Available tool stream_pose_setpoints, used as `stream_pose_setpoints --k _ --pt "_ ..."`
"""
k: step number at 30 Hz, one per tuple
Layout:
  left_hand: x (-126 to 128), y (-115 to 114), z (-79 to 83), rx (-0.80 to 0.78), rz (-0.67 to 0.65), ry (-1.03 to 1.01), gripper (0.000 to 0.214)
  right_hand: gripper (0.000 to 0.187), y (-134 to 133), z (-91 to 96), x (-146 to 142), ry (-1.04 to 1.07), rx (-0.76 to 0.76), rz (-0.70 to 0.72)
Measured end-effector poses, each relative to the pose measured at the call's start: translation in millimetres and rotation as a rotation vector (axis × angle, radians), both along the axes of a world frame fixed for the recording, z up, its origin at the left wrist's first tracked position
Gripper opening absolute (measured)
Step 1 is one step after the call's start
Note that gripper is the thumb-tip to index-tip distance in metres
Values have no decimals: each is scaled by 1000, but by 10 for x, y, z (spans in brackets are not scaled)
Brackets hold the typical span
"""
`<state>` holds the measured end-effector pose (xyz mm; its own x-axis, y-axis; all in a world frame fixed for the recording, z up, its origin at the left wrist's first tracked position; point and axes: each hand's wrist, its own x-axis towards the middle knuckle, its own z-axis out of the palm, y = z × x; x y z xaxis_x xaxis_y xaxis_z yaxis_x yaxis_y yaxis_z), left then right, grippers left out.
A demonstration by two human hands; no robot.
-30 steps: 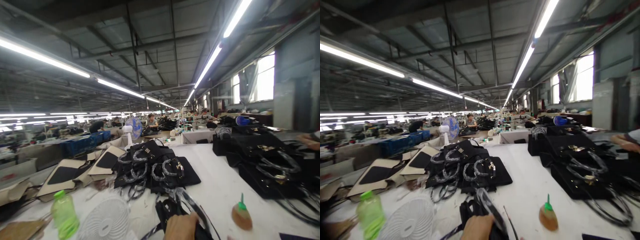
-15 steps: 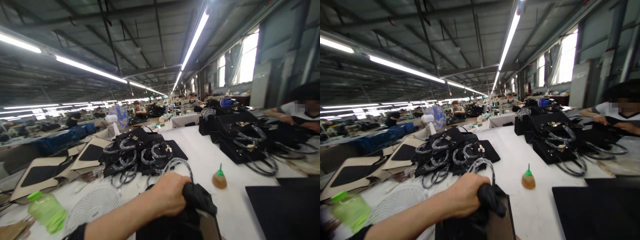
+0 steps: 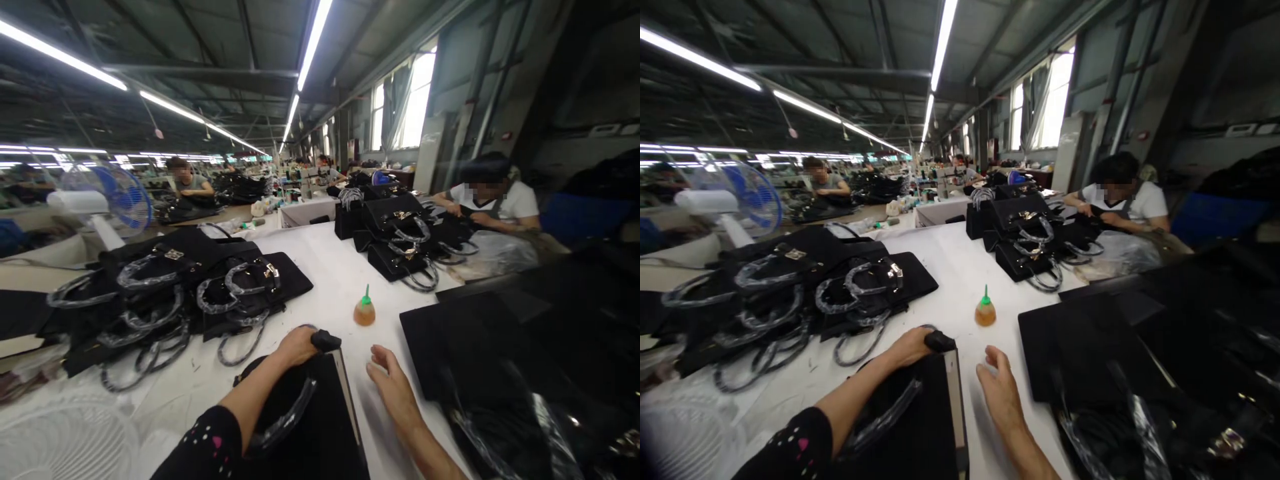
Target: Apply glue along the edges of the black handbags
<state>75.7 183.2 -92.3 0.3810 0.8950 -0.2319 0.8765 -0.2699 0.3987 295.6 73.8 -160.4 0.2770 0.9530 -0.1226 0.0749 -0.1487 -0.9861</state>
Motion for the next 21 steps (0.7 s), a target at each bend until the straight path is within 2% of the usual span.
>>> stream_pose_setpoints --k 3,7,12,16,21 --pt "-110 33 -147 -33 -2 -88 21 47 226 -129 -8 -56 -16 -126" --pt "-194 51 -233 -68 16 -195 27 57 723 -256 -84 -157 -11 -270" --pt "-188 37 -311 -99 15 -310 26 54 1249 -261 -142 -305 27 -318" --pt "-199 18 -390 -110 27 -353 25 50 1397 -226 -129 -363 20 -287" --pt "-223 12 -439 -99 72 -353 26 44 1402 -128 -100 -332 -18 -259"
